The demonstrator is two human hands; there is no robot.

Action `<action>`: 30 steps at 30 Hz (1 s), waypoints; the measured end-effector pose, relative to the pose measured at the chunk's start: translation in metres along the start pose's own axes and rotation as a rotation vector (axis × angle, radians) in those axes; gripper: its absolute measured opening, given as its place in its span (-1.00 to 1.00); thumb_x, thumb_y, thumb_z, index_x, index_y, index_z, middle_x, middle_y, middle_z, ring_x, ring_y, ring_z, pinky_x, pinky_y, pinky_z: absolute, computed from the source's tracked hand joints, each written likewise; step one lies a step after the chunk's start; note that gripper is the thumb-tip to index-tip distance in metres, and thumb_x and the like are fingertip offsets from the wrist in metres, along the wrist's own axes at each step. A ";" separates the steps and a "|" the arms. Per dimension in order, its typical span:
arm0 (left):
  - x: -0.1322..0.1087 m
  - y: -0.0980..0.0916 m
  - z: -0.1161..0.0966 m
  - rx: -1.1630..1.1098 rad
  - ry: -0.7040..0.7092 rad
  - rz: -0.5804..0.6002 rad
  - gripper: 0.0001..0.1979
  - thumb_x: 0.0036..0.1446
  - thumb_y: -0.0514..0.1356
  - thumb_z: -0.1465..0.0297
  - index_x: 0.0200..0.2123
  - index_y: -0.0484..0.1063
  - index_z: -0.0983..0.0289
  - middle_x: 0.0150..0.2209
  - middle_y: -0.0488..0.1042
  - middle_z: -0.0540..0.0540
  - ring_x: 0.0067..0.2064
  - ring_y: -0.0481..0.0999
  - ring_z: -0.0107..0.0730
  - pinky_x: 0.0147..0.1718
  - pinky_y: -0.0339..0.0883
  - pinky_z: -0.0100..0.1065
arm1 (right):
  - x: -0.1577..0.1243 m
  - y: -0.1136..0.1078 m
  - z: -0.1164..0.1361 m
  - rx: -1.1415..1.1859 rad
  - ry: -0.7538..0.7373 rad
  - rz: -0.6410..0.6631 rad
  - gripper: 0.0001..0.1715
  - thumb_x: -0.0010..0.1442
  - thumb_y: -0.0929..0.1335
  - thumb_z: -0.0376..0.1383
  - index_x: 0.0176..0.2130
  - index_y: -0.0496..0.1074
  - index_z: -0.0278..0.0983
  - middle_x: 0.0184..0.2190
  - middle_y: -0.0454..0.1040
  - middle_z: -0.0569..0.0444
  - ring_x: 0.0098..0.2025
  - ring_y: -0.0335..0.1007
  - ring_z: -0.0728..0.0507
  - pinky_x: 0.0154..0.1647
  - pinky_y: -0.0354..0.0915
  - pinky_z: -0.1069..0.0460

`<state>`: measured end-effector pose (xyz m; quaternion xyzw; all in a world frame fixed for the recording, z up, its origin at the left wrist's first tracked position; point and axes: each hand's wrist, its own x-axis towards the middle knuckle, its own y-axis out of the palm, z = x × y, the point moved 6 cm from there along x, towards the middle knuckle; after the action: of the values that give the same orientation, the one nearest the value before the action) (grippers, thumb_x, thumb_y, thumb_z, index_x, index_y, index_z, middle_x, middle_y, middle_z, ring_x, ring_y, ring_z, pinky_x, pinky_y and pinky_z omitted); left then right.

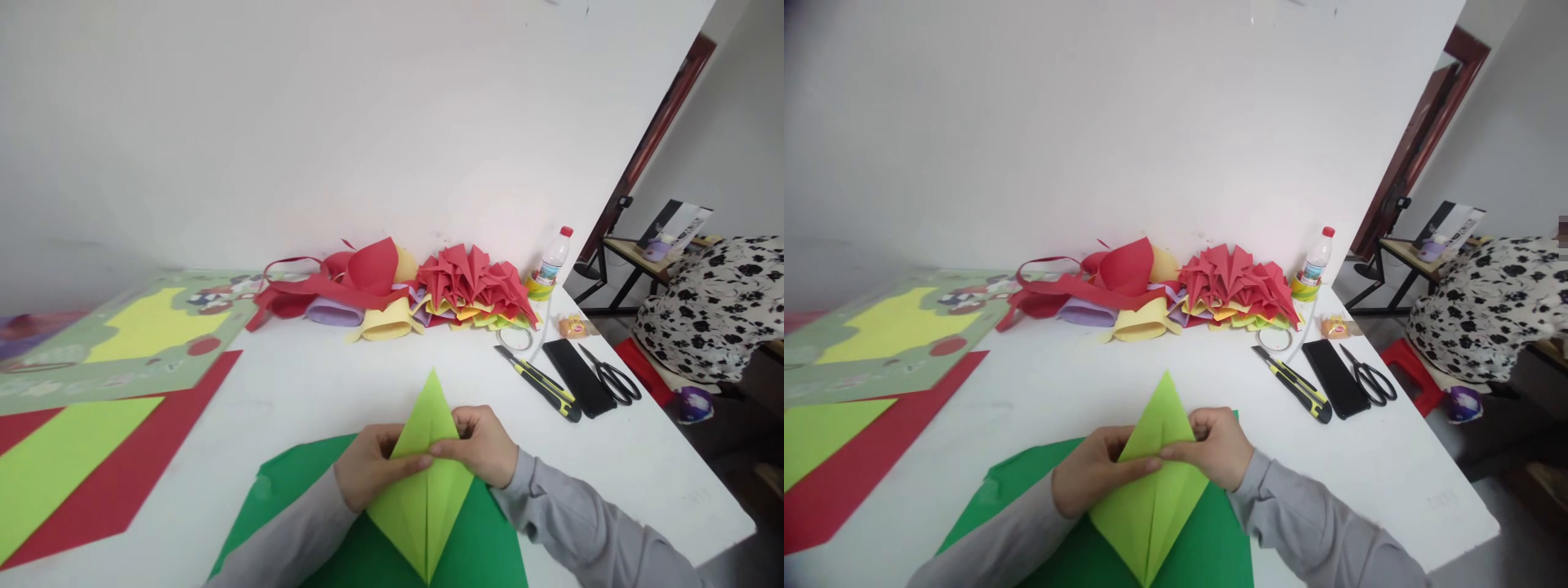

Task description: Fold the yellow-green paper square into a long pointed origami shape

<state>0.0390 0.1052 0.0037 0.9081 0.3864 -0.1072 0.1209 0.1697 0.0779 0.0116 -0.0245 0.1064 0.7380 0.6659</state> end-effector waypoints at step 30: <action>-0.012 0.026 0.025 0.294 -0.124 0.237 -0.61 -0.23 0.38 0.07 -0.49 0.62 0.31 -0.45 0.62 0.11 -0.40 0.59 -0.08 -0.44 0.43 -0.28 | 0.008 -0.019 0.005 0.063 -0.004 -0.116 -0.48 -0.26 0.54 0.05 -0.70 0.44 -0.32 -0.78 0.34 0.18 -0.69 0.14 0.06 -0.61 0.00 0.10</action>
<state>0.0479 0.0722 -0.0127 0.9468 0.2486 -0.2032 0.0224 0.1881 0.0882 0.0131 -0.0081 0.1265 0.6944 0.7083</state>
